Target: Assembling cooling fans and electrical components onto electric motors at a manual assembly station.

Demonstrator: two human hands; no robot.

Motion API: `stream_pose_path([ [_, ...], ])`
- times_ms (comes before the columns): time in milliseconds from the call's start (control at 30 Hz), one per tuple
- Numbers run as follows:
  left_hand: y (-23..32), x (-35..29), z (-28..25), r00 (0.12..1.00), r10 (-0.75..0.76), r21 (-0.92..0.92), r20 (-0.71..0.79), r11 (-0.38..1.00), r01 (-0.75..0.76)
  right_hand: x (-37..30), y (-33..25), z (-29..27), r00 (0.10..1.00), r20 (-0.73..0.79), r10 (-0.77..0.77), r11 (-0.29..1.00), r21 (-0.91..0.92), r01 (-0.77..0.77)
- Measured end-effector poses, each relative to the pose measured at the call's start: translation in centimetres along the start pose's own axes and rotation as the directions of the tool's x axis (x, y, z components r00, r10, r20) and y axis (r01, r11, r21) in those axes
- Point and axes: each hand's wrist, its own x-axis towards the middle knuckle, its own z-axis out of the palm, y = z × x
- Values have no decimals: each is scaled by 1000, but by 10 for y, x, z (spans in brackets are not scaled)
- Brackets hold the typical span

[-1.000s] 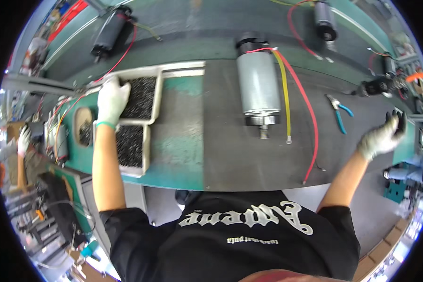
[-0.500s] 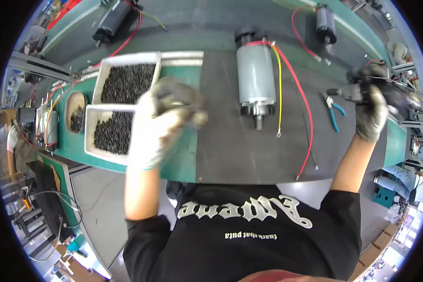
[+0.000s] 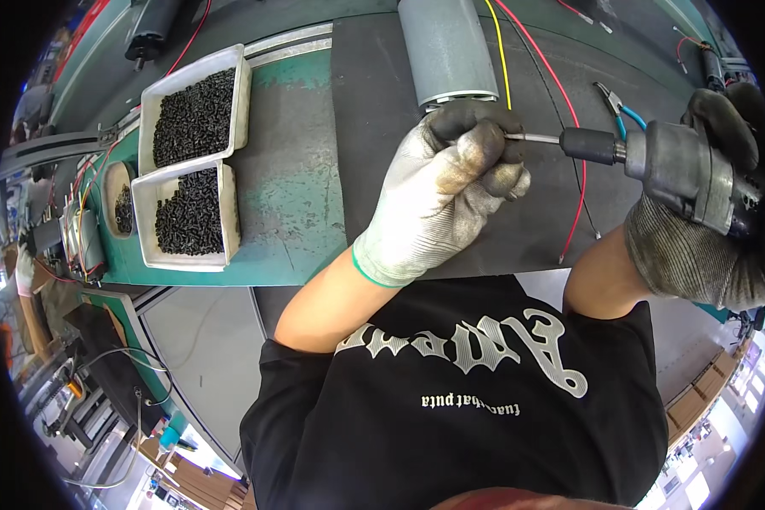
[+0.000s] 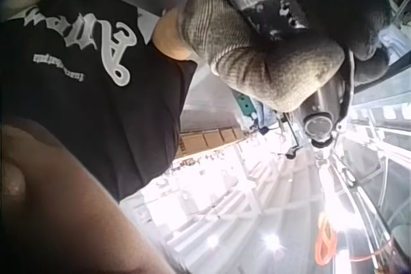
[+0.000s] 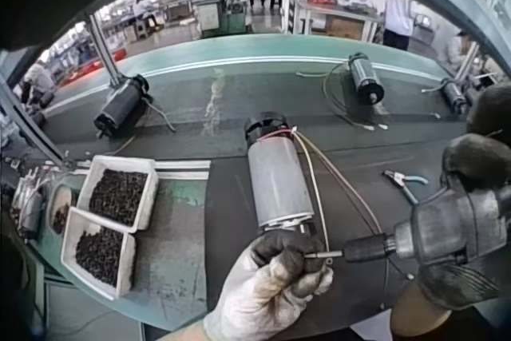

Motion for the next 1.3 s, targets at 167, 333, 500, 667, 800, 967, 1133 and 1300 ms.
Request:
stream_pose_path([
  [167,1,-13,1,963,198,663,-183,748,-28,-6,-1,-14,999,0,55,998,35,-55],
  [333,-14,-24,-12,941,104,379,-322,925,27,-7,4,-27,993,0,116,991,70,-116],
  [500,-16,-24,-13,908,112,459,-404,883,96,-15,13,-28,988,-13,155,984,95,-153],
  [667,-21,-23,-8,904,180,513,-388,857,49,-17,17,-36,982,-19,186,977,108,-183],
  [800,-25,-23,6,837,121,386,-534,916,113,-22,38,-23,978,-16,210,970,125,-207],
  [967,-21,-34,-16,919,-187,121,-346,963,242,-30,49,-15,970,-7,243,958,160,-238],
  [1133,-27,-20,-11,695,-37,196,-718,948,253,-31,50,-20,963,22,269,943,197,-268],
  [1300,-18,-7,-33,830,136,502,-541,844,188,-19,58,-31,978,17,207,968,141,-207],
])
